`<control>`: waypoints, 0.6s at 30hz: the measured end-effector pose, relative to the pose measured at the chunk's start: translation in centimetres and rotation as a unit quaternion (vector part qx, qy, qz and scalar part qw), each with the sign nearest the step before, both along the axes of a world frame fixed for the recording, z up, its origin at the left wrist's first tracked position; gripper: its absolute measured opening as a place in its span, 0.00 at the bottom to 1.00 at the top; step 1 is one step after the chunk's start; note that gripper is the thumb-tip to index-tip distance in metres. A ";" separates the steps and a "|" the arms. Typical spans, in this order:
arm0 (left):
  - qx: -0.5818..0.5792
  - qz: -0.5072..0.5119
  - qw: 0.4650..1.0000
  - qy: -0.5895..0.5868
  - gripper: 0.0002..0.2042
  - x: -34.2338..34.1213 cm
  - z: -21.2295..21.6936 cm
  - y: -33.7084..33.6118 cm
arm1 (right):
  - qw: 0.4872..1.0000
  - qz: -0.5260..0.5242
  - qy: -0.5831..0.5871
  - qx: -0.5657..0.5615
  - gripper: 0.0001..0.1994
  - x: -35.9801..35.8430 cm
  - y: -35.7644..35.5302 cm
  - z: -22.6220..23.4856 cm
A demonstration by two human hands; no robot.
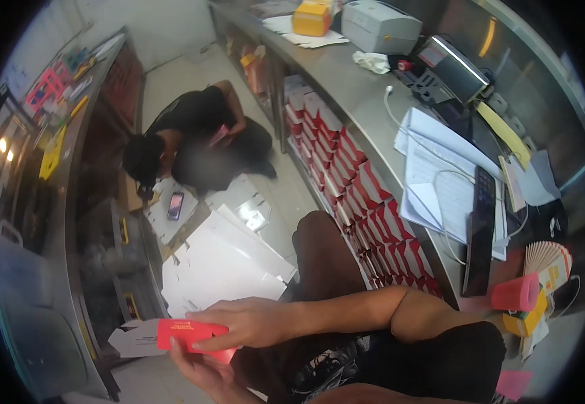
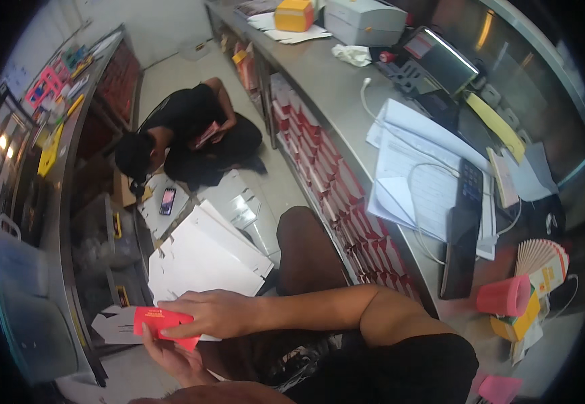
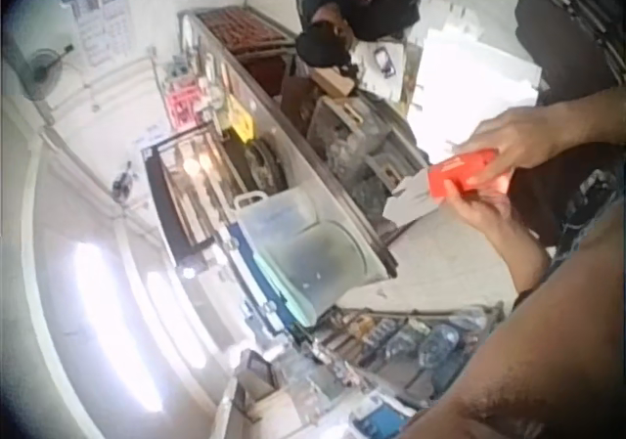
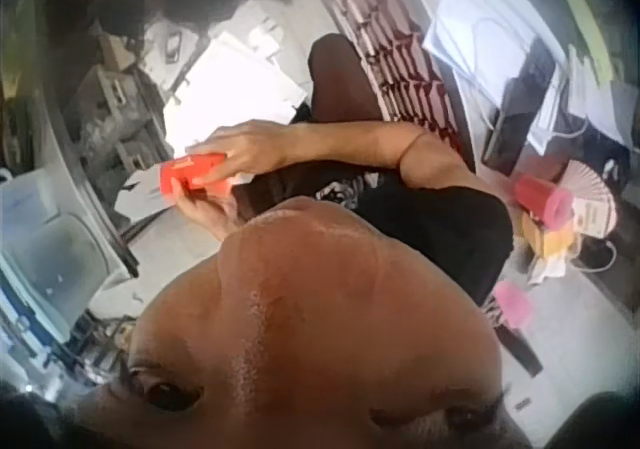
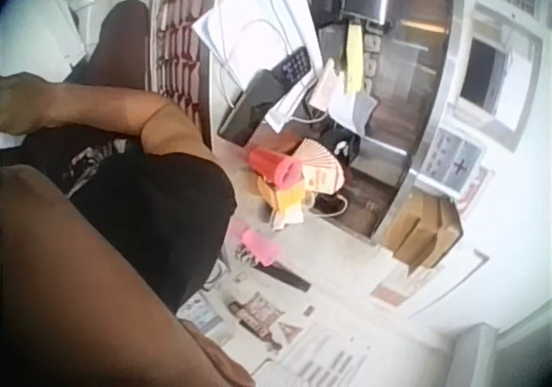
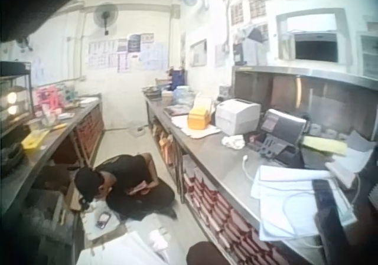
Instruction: The person folds flat cardboard sheets into small rectangular boxes, tucks the flaps to close them, and places the finished boxes into a red-and-white patterned display rack. The person repeats this process for multiple units.
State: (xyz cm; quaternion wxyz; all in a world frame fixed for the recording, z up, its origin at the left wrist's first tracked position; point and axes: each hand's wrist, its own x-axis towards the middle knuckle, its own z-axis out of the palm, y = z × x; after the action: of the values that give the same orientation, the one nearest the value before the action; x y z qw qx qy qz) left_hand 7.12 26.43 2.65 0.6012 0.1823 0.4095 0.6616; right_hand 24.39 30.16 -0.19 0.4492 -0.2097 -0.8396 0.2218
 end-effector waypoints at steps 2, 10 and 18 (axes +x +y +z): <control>-0.038 -0.006 0.998 0.055 0.20 -1.2 -0.9 -0.1 | 1.000 0.015 0.009 -0.014 0.29 -0.2 -0.1 -0.3; -0.031 -0.056 0.990 0.122 0.23 -4.6 -2.4 0.1 | 0.987 0.095 0.090 -0.089 0.33 0.0 0.2 2.4; 0.035 0.008 0.988 0.150 0.21 -1.4 -2.0 1.8 | 0.985 -0.141 0.096 0.019 0.18 -1.9 1.2 2.6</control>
State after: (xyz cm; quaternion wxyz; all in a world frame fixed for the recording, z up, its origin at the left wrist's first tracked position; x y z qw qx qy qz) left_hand 5.76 28.19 0.69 0.5210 0.2970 0.4732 0.6453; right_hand 22.48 31.41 2.37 0.5587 -0.2953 -0.7585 0.1590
